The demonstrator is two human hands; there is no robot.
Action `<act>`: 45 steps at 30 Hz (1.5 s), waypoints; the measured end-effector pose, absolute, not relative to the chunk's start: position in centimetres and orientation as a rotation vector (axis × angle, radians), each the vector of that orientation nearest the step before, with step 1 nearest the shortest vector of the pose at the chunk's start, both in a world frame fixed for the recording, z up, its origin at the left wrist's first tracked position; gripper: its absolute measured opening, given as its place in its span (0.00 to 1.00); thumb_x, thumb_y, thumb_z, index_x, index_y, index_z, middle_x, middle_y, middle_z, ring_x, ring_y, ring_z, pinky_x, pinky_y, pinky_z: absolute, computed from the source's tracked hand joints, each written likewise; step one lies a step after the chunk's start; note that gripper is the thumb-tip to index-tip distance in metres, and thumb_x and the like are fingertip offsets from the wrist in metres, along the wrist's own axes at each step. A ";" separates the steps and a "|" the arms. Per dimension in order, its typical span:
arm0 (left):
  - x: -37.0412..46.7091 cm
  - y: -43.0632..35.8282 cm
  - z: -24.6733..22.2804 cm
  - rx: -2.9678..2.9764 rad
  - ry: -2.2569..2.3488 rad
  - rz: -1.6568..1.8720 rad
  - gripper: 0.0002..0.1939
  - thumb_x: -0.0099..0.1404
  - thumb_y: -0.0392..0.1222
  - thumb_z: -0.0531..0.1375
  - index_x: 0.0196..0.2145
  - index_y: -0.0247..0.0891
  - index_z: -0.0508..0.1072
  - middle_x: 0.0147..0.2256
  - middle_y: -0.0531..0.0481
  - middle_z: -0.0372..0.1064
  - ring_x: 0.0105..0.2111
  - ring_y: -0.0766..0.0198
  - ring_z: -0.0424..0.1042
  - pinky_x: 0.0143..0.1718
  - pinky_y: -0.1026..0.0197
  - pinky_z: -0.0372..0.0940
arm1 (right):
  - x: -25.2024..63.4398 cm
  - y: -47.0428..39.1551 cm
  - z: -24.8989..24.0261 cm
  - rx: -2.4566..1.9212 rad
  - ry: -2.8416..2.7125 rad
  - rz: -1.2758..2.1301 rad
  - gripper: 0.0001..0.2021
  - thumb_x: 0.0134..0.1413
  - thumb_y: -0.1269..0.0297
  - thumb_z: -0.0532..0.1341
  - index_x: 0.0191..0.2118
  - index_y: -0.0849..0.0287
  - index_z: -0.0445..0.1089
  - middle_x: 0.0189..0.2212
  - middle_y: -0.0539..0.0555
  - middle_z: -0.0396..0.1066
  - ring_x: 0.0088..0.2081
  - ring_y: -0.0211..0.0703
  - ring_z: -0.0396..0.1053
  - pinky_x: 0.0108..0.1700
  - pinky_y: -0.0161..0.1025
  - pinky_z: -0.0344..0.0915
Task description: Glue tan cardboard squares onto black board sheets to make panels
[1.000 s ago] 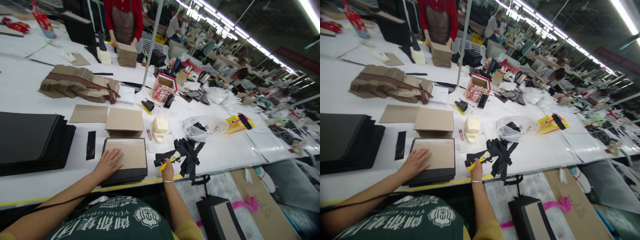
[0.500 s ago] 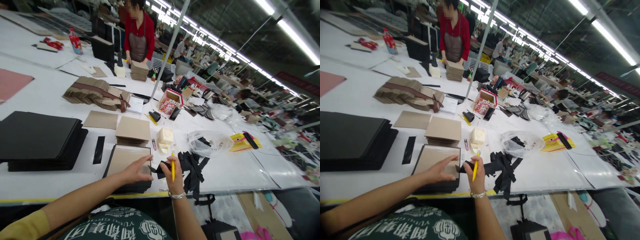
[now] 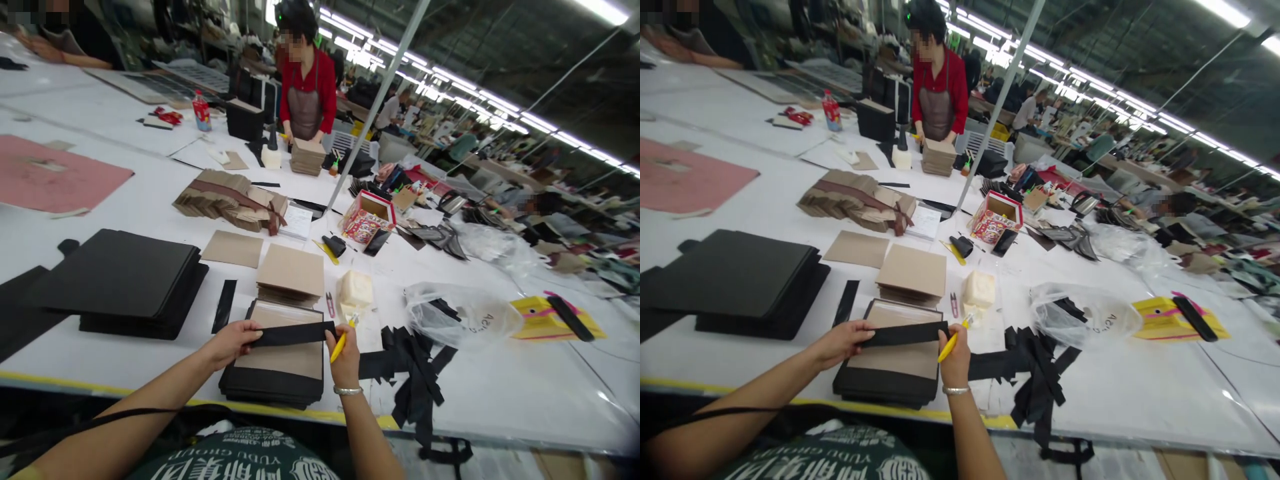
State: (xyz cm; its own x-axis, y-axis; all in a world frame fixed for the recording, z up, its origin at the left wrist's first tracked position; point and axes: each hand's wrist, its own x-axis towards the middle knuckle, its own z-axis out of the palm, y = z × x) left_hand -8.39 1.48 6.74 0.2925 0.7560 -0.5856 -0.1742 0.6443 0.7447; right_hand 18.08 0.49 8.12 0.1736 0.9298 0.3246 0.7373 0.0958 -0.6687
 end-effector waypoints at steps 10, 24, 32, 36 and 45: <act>-8.5 5.8 3.5 1.170 1.612 0.876 0.13 0.51 0.46 0.59 0.33 0.37 0.66 0.20 0.57 0.63 0.19 0.68 0.63 0.23 0.64 0.59 | 17.3 3.8 3.0 -1.767 -1.775 0.196 0.14 0.56 0.53 0.50 0.37 0.60 0.60 0.28 0.53 0.65 0.29 0.40 0.66 0.30 0.35 0.61; -7.7 7.2 2.5 1.482 1.856 0.843 0.14 0.56 0.42 0.56 0.41 0.40 0.61 0.22 0.58 0.65 0.23 0.66 0.66 0.29 0.65 0.58 | 17.1 5.9 1.1 -1.791 -1.763 0.264 0.14 0.55 0.54 0.51 0.40 0.60 0.59 0.29 0.54 0.65 0.29 0.41 0.66 0.32 0.37 0.63; -7.6 7.5 2.2 1.487 1.904 0.809 0.14 0.55 0.44 0.57 0.40 0.40 0.61 0.21 0.57 0.65 0.23 0.65 0.67 0.28 0.65 0.58 | 17.1 6.1 0.8 -1.822 -1.737 0.271 0.12 0.54 0.57 0.52 0.40 0.60 0.59 0.29 0.53 0.65 0.29 0.41 0.66 0.32 0.37 0.62; -7.5 7.4 2.0 1.523 1.929 0.787 0.15 0.56 0.47 0.56 0.40 0.41 0.61 0.21 0.58 0.65 0.24 0.64 0.67 0.28 0.64 0.58 | 17.1 5.9 0.8 -1.867 -1.706 0.290 0.11 0.54 0.58 0.53 0.40 0.60 0.59 0.29 0.52 0.65 0.29 0.41 0.66 0.32 0.36 0.62; -7.5 7.4 1.8 1.582 1.942 0.727 0.16 0.55 0.50 0.56 0.39 0.41 0.61 0.23 0.57 0.66 0.24 0.64 0.68 0.27 0.65 0.57 | 17.0 5.8 1.1 -1.909 -1.693 0.322 0.09 0.54 0.63 0.52 0.40 0.60 0.58 0.27 0.51 0.64 0.28 0.39 0.65 0.31 0.34 0.61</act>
State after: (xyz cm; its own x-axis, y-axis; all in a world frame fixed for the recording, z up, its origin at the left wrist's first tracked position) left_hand -7.52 7.45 1.75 -0.1764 0.9822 -0.0643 0.6987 0.1709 0.6947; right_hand 16.97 5.81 1.07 0.1729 0.9676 0.1841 0.8325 -0.0437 -0.5524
